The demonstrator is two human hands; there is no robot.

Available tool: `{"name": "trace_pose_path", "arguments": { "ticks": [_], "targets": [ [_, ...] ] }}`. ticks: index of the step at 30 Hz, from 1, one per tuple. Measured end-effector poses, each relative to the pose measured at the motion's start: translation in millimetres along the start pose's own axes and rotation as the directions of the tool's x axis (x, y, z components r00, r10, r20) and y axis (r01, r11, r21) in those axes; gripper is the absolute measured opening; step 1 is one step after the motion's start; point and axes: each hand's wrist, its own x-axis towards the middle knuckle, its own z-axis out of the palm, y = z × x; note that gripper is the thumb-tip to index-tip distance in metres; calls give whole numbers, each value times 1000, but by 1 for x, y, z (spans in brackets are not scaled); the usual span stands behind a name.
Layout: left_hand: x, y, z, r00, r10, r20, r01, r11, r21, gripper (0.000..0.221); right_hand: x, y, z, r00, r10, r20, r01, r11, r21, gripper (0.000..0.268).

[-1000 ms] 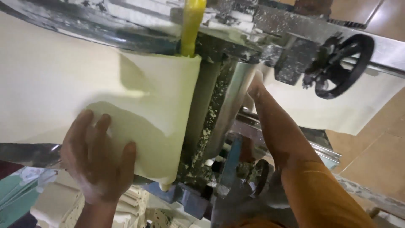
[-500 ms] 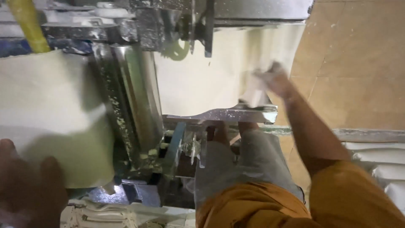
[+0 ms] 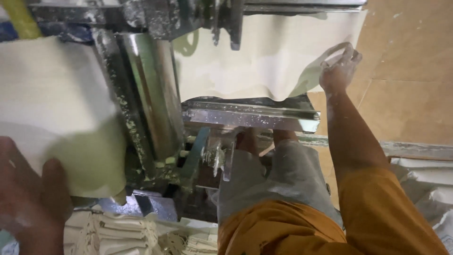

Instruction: The person repeatedly feeds a large sheet of dough through a mechanical dough sheeter, guiding it with both hands to ensure it passes through the rollers smoothly. The person then collects the flattened dough from the output side and folds it back onto the input side to repeat the process.

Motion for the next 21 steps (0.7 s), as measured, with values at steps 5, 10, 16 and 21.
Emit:
{"name": "trace_pose_path", "arguments": {
  "ticks": [5,10,16,21],
  "targets": [
    [-5,13,-12,999,-9,-32,2,977,-211,46,11,-13,-13,992,128,-18,-127,990,56,62],
    [-10,-9,6,957,187,-221,-245,929,-277,69,48,71,32,940,7,342,102,949,-300,36],
    [-7,-1,-4,958,180,-221,-232,943,-237,56,0,-20,-64,898,167,407,-280,930,237,15],
    [-8,-8,-2,924,252,-288,-320,921,-221,59,-61,-208,-152,771,137,622,-384,879,282,45]
  ]
}}
